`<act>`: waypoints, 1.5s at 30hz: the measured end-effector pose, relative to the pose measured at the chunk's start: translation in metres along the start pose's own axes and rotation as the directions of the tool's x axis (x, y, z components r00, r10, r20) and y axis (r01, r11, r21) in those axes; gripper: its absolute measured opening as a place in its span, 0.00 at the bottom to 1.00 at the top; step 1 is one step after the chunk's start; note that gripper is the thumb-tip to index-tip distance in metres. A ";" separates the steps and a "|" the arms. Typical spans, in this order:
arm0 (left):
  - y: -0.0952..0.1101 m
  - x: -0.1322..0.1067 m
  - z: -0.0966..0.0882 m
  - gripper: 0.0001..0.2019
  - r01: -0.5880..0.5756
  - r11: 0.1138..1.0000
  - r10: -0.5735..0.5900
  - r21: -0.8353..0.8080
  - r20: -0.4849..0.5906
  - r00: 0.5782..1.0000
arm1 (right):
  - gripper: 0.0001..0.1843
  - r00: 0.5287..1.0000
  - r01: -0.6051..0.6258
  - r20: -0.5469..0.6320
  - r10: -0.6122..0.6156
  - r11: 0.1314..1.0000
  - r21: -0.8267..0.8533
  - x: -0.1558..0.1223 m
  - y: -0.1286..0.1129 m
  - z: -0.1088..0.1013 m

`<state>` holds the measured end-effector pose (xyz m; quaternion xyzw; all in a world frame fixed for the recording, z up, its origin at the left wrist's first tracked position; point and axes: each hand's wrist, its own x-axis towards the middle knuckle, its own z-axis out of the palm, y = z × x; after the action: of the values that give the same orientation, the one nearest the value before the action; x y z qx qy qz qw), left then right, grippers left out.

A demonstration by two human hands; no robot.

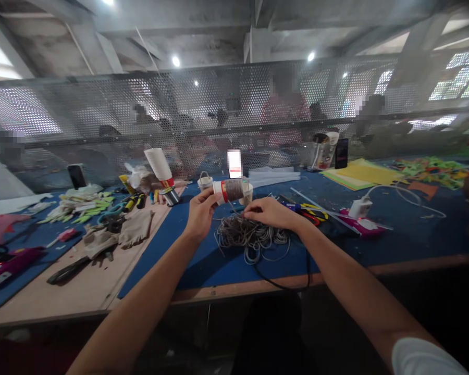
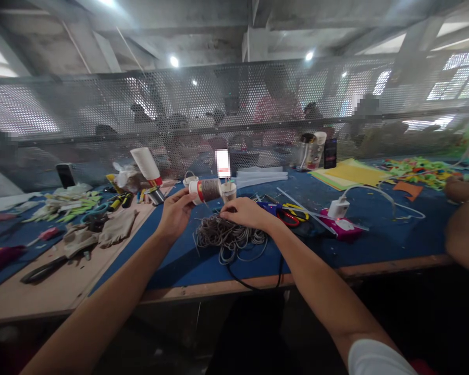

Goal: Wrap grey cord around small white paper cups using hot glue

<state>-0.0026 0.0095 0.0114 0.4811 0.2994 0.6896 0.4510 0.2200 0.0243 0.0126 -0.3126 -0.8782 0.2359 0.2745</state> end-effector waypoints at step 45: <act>-0.008 0.008 -0.005 0.15 0.054 0.994 -0.053 -0.094 0.010 0.999 | 0.17 0.668 -0.728 -0.535 0.517 0.603 -0.325 -0.073 0.040 -0.066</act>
<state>-0.0060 0.0204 0.0056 0.4538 0.2776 0.6887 0.4927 0.3258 0.0189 0.0130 -0.7060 -0.6642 0.0077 0.2456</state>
